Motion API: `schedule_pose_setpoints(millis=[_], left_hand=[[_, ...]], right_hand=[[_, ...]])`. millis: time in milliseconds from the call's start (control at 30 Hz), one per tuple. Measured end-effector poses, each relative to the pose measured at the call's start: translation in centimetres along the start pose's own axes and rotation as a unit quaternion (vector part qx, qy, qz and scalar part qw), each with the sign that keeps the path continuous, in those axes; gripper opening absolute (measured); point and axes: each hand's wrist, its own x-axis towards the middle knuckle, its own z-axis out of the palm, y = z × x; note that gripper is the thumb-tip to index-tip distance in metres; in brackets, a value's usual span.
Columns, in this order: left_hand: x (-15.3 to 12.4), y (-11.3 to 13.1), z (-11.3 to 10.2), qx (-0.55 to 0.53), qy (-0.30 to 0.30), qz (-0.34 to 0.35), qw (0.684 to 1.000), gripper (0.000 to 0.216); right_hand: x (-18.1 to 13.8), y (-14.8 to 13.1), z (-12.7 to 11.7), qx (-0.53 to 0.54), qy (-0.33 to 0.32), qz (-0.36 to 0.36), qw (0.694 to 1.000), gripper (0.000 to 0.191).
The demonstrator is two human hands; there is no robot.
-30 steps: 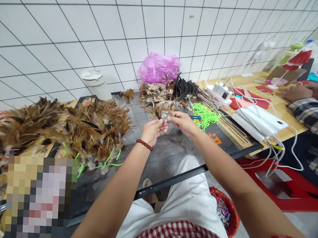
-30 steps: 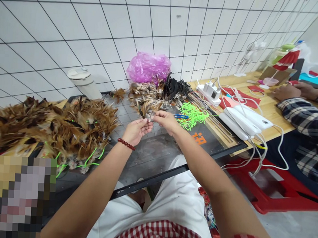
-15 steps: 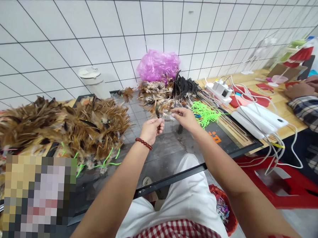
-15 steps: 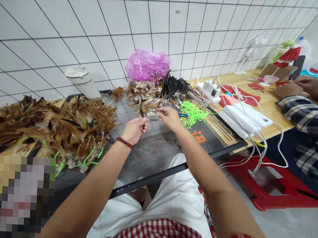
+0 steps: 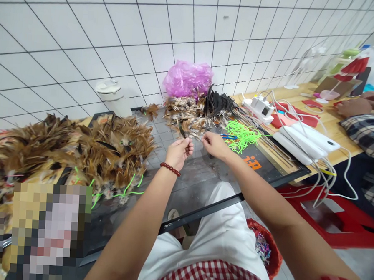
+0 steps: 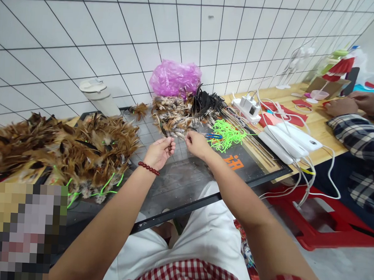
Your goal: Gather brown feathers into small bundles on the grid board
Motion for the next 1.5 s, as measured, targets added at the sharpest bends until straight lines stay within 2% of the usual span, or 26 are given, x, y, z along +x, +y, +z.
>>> schedule_pose_setpoints(millis=[33,100,167,200,367,567,633,733,800,867,933,1000,1133,1200,1300,1500], left_hand=[[0.0,0.0,0.0,-0.004,0.004,0.001,1.0,0.01],[-0.1,0.0,0.1,-0.007,0.011,-0.001,1.0,0.009],[-0.2,-0.1,0.3,0.001,0.008,-0.009,1.0,0.009],[-0.2,-0.1,0.3,0.008,0.004,-0.014,1.0,0.009],[-0.2,0.0,0.2,0.008,-0.025,-0.03,0.999,0.008],[-0.1,0.0,0.1,0.007,-0.037,-0.042,0.998,0.01],[-0.2,0.0,0.2,0.01,-0.033,-0.042,0.999,0.009],[-0.3,-0.2,0.4,0.019,-0.03,-0.04,0.999,0.009],[-0.3,-0.3,0.5,0.022,-0.033,-0.032,0.999,0.011],[-0.3,-0.4,0.5,0.017,-0.023,-0.013,1.0,0.013],[-0.4,-0.5,0.6,0.011,0.001,0.01,1.0,0.014],[-0.5,-0.4,0.6,0.023,-0.003,0.012,1.0,0.015],[-0.6,-0.2,0.4,0.071,-0.084,-0.032,0.993,0.016],[-0.6,-0.1,0.2,0.076,-0.109,-0.045,0.99,0.018],[-0.5,0.0,-0.1,0.078,-0.138,-0.061,0.986,0.019],[-0.7,-0.5,0.4,0.111,-0.127,-0.029,0.985,0.019]], right_hand=[[0.0,-0.2,0.0,0.104,0.005,0.026,0.994,0.009],[-0.1,-0.8,0.0,0.301,0.001,0.078,0.95,0.016],[-0.3,-1.6,0.2,0.415,-0.006,0.095,0.905,0.022],[-0.4,-1.9,0.3,0.436,-0.006,0.089,0.896,0.024],[-0.6,-2.5,1.5,0.434,-0.003,0.039,0.9,0.023],[-0.3,-2.0,2.1,0.397,0.01,0.034,0.917,0.021],[-0.5,-1.9,2.0,0.348,0.017,0.011,0.937,0.019],[-1.0,-2.1,1.8,0.212,0.053,-0.047,0.975,0.013],[-1.3,-2.3,1.6,0.132,0.075,-0.085,0.985,0.011],[-1.4,-2.4,1.5,0.114,0.079,-0.097,0.986,0.011],[-1.2,-2.3,1.6,0.165,0.081,-0.07,0.981,0.013],[-0.8,-2.1,1.7,0.269,0.058,-0.017,0.961,0.02],[-0.5,-1.6,1.4,0.452,-0.093,0.075,0.884,0.035],[-0.6,-1.6,1.1,0.486,-0.128,0.088,0.86,0.04],[-0.7,-1.7,1.0,0.495,-0.124,0.09,0.855,0.041],[-0.5,-1.2,1.7,0.447,-0.045,0.084,0.89,0.041]])
